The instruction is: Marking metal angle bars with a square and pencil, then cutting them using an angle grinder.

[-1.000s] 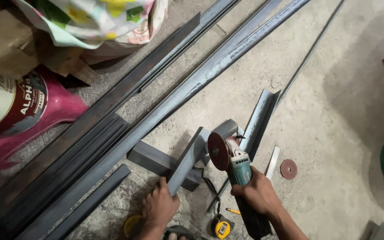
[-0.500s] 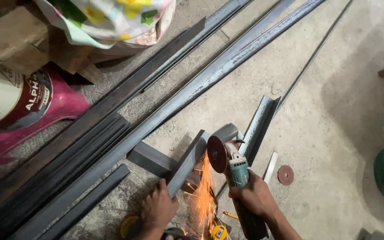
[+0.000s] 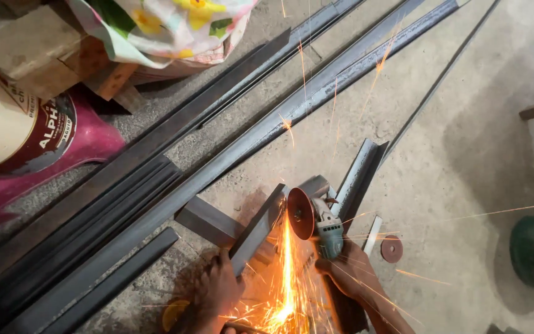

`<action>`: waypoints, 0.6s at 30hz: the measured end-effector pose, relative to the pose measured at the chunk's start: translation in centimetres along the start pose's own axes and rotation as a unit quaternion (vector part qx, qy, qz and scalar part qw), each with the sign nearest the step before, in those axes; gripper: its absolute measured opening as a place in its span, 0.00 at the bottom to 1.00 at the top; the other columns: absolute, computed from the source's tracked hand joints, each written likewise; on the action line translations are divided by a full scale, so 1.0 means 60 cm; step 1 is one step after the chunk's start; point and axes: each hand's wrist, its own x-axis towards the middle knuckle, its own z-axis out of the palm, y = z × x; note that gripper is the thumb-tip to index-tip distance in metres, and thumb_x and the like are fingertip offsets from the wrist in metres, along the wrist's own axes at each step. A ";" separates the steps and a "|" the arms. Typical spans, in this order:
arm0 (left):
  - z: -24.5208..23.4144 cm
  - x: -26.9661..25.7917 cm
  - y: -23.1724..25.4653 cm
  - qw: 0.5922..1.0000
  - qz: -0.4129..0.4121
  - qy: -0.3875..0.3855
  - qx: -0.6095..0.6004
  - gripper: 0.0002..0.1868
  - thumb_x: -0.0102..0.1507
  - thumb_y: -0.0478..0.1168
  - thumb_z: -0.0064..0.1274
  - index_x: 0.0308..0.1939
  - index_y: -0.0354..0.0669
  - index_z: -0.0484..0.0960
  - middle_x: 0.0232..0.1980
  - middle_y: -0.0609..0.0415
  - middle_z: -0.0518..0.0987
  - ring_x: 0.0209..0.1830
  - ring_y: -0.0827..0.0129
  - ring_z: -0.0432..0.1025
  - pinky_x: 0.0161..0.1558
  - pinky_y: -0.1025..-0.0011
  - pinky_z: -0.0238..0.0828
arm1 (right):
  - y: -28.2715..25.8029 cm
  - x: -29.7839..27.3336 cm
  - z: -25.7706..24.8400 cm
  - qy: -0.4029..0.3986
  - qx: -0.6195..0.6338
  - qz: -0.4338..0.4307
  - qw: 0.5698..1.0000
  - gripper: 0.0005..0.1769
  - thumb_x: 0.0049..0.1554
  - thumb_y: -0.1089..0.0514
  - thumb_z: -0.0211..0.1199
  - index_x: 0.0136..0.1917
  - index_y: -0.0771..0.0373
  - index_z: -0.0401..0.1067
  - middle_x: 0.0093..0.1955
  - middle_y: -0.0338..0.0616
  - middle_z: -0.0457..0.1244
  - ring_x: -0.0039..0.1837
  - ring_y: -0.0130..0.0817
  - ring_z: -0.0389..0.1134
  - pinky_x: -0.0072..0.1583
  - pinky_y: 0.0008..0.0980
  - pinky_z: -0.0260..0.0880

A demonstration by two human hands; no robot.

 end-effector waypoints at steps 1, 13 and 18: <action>0.005 0.003 0.000 1.000 0.000 0.000 -0.002 0.37 0.58 0.53 0.61 0.67 0.55 0.61 0.58 0.48 0.78 0.54 0.44 0.77 0.49 0.45 0.74 | 0.018 0.022 0.001 0.001 -0.001 0.000 1.000 0.21 0.36 0.59 0.63 0.47 0.58 0.73 0.42 0.41 0.70 0.45 0.36 0.66 0.49 0.36 0.63; 0.044 0.016 -0.018 0.986 0.079 0.144 0.042 0.32 0.52 0.47 0.64 0.56 0.44 0.71 0.45 0.46 0.81 0.38 0.53 0.81 0.29 0.57 0.79 | -0.021 -0.013 -0.003 0.006 0.020 0.052 0.998 0.22 0.38 0.61 0.67 0.48 0.60 0.72 0.41 0.48 0.68 0.43 0.41 0.65 0.46 0.38 0.63; 0.039 0.008 -0.016 0.987 0.067 0.132 0.064 0.32 0.53 0.53 0.65 0.54 0.46 0.70 0.43 0.47 0.82 0.38 0.51 0.81 0.31 0.53 0.78 | -0.003 0.006 0.004 0.001 -0.010 0.007 1.000 0.12 0.39 0.61 0.65 0.39 0.58 0.70 0.33 0.43 0.65 0.36 0.34 0.59 0.40 0.35 0.58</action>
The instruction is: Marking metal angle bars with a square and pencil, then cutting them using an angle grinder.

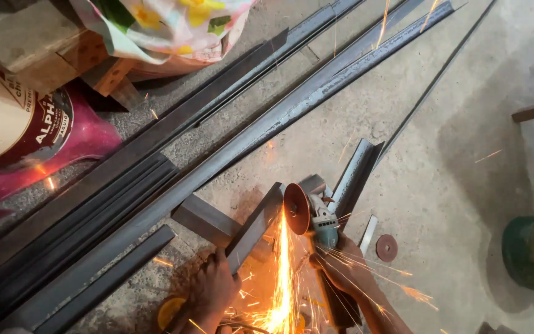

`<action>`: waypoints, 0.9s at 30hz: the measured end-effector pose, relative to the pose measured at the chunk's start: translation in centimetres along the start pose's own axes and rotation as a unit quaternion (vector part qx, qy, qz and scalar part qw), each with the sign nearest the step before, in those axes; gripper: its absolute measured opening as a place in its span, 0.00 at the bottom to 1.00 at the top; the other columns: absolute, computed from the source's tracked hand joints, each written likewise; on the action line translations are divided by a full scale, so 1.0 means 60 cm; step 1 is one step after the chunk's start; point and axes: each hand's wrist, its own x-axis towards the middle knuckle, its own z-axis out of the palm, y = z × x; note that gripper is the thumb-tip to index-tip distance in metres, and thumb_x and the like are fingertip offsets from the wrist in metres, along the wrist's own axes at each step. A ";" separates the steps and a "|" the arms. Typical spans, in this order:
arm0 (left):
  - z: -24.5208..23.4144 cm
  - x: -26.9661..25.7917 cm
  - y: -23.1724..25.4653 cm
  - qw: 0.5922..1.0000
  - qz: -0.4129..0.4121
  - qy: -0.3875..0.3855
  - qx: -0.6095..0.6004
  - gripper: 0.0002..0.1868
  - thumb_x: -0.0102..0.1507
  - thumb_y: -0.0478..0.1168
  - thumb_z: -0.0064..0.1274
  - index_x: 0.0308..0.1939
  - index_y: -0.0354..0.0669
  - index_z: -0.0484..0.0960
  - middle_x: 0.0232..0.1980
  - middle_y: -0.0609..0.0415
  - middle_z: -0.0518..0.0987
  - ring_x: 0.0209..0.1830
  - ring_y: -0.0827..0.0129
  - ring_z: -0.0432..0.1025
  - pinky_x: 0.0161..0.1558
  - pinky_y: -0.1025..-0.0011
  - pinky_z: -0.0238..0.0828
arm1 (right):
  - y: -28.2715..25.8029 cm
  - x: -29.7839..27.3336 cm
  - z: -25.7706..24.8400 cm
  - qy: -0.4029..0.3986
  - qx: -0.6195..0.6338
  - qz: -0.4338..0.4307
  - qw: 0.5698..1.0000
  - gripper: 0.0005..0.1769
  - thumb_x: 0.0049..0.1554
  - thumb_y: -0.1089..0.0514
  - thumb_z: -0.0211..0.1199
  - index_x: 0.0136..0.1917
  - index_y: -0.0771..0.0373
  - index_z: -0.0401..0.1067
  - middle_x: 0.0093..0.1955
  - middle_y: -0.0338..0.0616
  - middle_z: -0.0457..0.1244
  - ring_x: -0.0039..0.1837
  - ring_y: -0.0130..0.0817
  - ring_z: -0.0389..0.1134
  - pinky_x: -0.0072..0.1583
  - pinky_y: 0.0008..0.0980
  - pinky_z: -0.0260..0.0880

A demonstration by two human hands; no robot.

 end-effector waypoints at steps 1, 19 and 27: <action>0.018 0.005 -0.007 1.000 0.000 0.000 0.000 0.32 0.53 0.53 0.65 0.54 0.46 0.70 0.43 0.47 0.82 0.38 0.51 0.81 0.31 0.53 0.78 | 0.016 0.010 0.002 0.000 0.000 0.000 1.000 0.12 0.39 0.61 0.65 0.39 0.58 0.70 0.33 0.43 0.65 0.36 0.34 0.59 0.40 0.35 0.58; 0.002 0.032 -0.007 0.988 -0.047 -0.133 -0.070 0.47 0.57 0.47 0.61 0.77 0.48 0.56 0.53 0.45 0.81 0.54 0.46 0.77 0.55 0.47 0.72 | -0.023 -0.022 -0.028 0.012 0.042 0.009 0.999 0.30 0.36 0.60 0.69 0.55 0.61 0.75 0.45 0.49 0.71 0.45 0.42 0.69 0.48 0.37 0.68; -0.119 0.020 0.016 0.962 -0.100 -0.223 -0.120 0.38 0.62 0.48 0.54 0.75 0.51 0.60 0.61 0.44 0.78 0.62 0.45 0.74 0.60 0.50 0.74 | -0.069 -0.073 -0.087 0.043 0.150 0.064 0.986 0.28 0.42 0.66 0.67 0.58 0.66 0.70 0.46 0.63 0.69 0.39 0.55 0.70 0.40 0.48 0.75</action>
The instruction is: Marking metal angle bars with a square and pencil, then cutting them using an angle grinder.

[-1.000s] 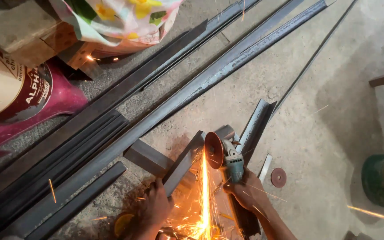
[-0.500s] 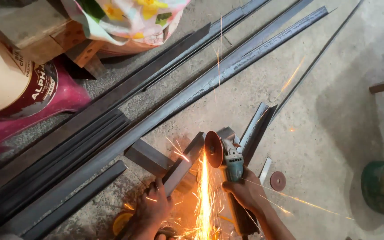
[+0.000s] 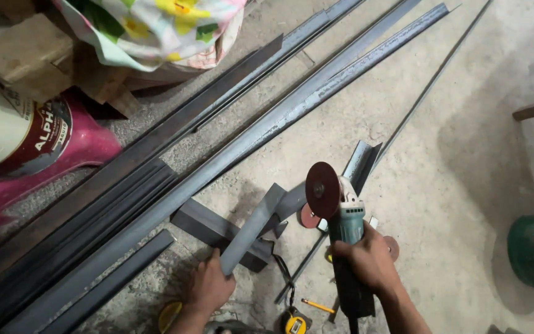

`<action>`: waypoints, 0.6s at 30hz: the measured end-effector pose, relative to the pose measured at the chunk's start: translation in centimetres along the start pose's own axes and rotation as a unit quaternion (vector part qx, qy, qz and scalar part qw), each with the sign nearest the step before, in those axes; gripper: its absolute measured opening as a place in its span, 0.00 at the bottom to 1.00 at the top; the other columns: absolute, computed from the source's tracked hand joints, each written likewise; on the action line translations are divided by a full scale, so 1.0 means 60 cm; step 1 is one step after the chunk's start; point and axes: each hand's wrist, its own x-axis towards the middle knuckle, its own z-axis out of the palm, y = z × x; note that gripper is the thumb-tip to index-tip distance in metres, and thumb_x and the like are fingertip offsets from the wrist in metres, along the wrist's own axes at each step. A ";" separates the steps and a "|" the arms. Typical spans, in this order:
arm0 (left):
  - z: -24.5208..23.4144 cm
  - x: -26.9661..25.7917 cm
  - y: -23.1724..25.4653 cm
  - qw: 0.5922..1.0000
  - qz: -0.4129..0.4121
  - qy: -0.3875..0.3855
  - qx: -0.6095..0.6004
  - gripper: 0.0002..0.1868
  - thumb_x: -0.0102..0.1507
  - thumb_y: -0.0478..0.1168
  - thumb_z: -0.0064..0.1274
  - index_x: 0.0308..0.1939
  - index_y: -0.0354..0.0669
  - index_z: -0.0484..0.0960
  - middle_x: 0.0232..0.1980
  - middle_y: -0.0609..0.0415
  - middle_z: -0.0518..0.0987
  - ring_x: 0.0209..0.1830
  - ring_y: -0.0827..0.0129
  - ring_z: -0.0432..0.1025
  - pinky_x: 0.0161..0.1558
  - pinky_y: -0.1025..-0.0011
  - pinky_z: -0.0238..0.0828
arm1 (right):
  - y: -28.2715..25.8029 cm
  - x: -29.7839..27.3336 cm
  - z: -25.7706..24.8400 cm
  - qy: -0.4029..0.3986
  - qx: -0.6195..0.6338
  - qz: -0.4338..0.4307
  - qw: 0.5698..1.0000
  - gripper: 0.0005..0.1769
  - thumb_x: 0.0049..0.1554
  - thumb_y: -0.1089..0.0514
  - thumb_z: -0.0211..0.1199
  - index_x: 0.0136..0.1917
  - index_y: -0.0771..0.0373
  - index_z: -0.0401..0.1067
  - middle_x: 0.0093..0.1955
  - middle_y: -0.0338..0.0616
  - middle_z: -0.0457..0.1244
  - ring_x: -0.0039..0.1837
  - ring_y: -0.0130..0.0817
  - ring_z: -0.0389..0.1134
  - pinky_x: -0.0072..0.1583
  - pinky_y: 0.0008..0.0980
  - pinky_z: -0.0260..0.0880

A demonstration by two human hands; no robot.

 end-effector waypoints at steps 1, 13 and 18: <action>0.014 0.007 -0.008 1.000 -0.003 -0.002 0.000 0.38 0.62 0.48 0.54 0.75 0.51 0.60 0.61 0.44 0.78 0.62 0.45 0.74 0.60 0.50 0.74 | 0.008 0.006 0.002 -0.002 -0.002 0.002 1.000 0.28 0.42 0.66 0.67 0.58 0.66 0.70 0.46 0.63 0.69 0.39 0.55 0.70 0.40 0.48 0.75; 0.015 -0.007 0.001 0.997 0.019 0.021 0.068 0.38 0.63 0.51 0.54 0.74 0.49 0.57 0.57 0.47 0.81 0.56 0.47 0.78 0.53 0.48 0.78 | 0.041 0.014 0.048 -0.042 -0.147 -0.020 0.988 0.30 0.39 0.59 0.69 0.57 0.59 0.74 0.49 0.50 0.72 0.47 0.42 0.71 0.50 0.37 0.69; 0.022 -0.009 -0.002 0.997 0.029 0.027 0.070 0.38 0.63 0.49 0.51 0.74 0.46 0.55 0.54 0.46 0.82 0.55 0.46 0.78 0.57 0.44 0.73 | 0.046 0.009 0.054 -0.063 -0.105 -0.017 0.992 0.31 0.40 0.62 0.68 0.60 0.61 0.72 0.48 0.52 0.71 0.48 0.42 0.70 0.50 0.37 0.70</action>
